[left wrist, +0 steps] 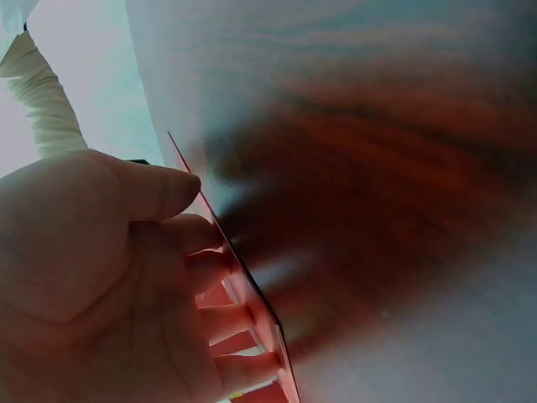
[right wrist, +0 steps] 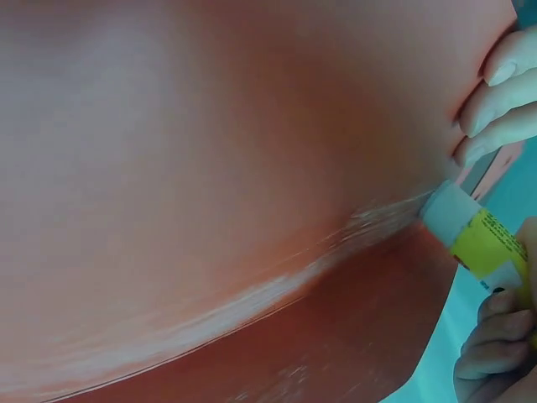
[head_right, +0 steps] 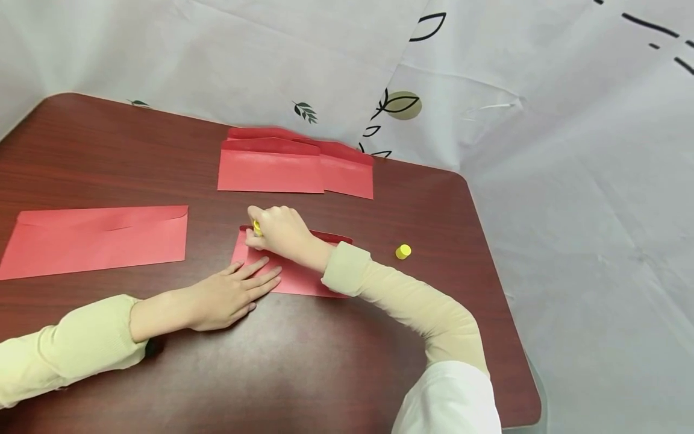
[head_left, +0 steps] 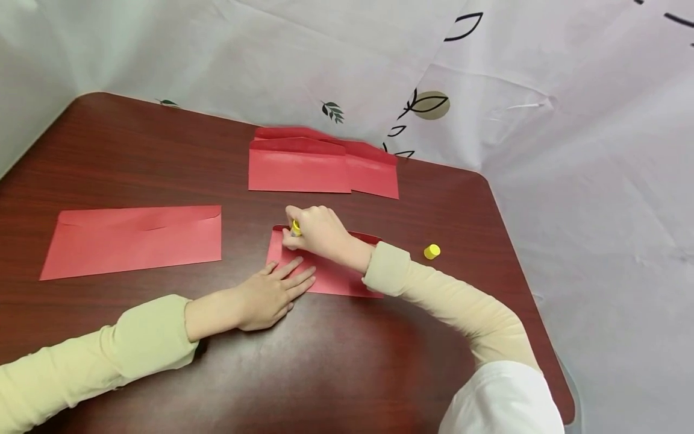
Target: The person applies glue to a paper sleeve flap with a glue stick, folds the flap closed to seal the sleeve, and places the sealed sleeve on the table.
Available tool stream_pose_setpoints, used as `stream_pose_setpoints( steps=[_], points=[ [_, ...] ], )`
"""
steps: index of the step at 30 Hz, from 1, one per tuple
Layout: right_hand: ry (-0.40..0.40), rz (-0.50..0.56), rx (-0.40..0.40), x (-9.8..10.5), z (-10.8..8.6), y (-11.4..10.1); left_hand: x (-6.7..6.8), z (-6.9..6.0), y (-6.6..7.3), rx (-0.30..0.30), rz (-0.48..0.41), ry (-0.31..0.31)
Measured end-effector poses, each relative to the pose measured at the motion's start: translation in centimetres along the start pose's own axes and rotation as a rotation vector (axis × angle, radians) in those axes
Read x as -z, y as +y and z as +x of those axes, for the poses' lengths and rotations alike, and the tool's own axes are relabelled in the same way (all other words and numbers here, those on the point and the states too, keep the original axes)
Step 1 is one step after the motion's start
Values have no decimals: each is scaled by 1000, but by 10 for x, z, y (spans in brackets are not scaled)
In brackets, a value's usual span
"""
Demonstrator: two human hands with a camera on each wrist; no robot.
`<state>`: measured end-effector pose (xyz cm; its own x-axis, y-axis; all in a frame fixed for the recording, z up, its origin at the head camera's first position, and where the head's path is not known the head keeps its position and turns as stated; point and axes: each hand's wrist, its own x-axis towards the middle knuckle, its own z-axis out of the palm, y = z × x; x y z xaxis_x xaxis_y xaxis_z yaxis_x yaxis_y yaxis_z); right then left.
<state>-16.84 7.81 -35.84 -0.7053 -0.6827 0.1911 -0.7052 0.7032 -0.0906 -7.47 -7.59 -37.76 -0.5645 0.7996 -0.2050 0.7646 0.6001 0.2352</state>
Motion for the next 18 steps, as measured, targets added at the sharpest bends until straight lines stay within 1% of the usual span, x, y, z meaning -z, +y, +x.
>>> stream_pose_setpoints(
  steps=[11, 18],
  points=[
    [19, -3, -29, 5, -23, 19, 2, -1, 1, 17, -12, -13],
    [44, 34, -55, 8, -41, 33, 2, 0, 3, 16, -28, -23]
  ],
)
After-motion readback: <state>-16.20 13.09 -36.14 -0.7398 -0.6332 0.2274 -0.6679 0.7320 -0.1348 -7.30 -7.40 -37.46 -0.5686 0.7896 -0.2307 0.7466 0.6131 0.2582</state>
